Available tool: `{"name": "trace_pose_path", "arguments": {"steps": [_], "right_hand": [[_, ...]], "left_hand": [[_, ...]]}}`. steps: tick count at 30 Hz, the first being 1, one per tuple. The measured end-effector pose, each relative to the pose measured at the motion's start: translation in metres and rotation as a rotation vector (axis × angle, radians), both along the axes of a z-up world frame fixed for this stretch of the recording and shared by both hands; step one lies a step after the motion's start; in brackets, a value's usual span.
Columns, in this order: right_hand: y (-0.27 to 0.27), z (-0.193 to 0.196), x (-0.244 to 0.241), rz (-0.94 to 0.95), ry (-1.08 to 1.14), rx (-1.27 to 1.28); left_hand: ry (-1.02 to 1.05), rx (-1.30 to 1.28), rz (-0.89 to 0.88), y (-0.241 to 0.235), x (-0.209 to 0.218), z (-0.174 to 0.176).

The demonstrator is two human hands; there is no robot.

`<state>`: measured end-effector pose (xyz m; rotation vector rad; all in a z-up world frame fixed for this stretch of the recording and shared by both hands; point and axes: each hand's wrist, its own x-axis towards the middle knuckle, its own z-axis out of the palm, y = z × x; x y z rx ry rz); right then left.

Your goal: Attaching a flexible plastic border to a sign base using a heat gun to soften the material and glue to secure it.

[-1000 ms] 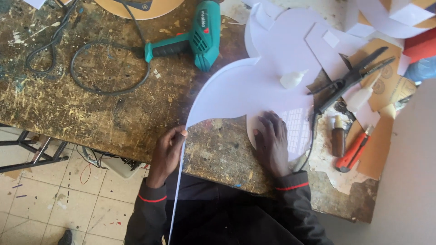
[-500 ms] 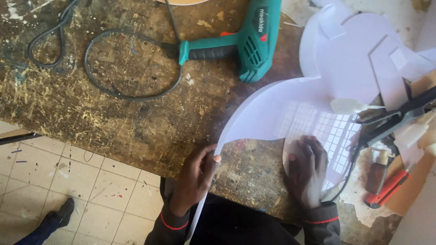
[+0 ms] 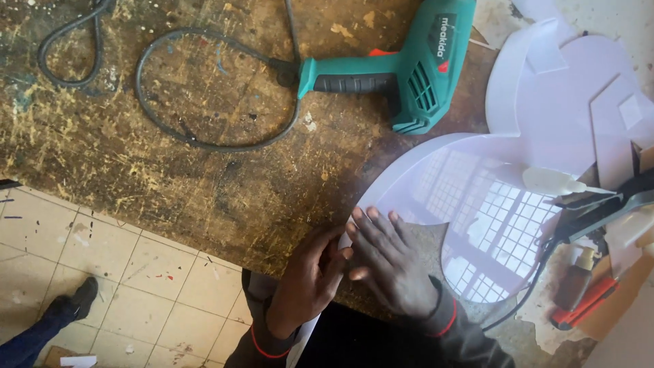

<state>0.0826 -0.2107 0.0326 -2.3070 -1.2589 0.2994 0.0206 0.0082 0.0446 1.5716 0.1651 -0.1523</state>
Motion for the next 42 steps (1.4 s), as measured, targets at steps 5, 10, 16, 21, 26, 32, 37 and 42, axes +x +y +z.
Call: {"name": "trace_pose_path", "arguments": {"steps": [5, 10, 16, 21, 26, 32, 37, 42], "right_hand": [[-0.001, -0.006, 0.045, -0.010, -0.141, -0.077], [0.001, -0.002, 0.083, -0.064, -0.260, 0.012], [-0.001, 0.025, 0.139, -0.152, -0.400, -0.056], [-0.003, 0.039, 0.155, -0.147, -0.325, -0.037], [0.023, 0.032, 0.137, 0.022, -0.348, -0.087], [0.050, 0.017, 0.086, 0.238, -0.215, -0.127], [0.035, 0.046, 0.066, 0.351, 0.023, 0.240], [-0.046, 0.030, 0.059, -0.211, -0.152, 0.243]], "left_hand": [[0.061, 0.057, -0.001, -0.002, -0.006, -0.007], [0.060, 0.059, -0.001, -0.004, -0.009, -0.011], [0.023, 0.069, 0.018, -0.004, -0.011, -0.014], [0.062, 0.090, 0.009, -0.006, -0.016, -0.021], [0.087, 0.037, 0.006, -0.006, -0.012, -0.014], [0.044, 0.027, 0.000, -0.006, -0.008, -0.009], [-0.111, 0.035, 0.024, -0.011, -0.017, -0.033], [0.022, 0.027, 0.067, -0.016, -0.032, -0.055]]}}
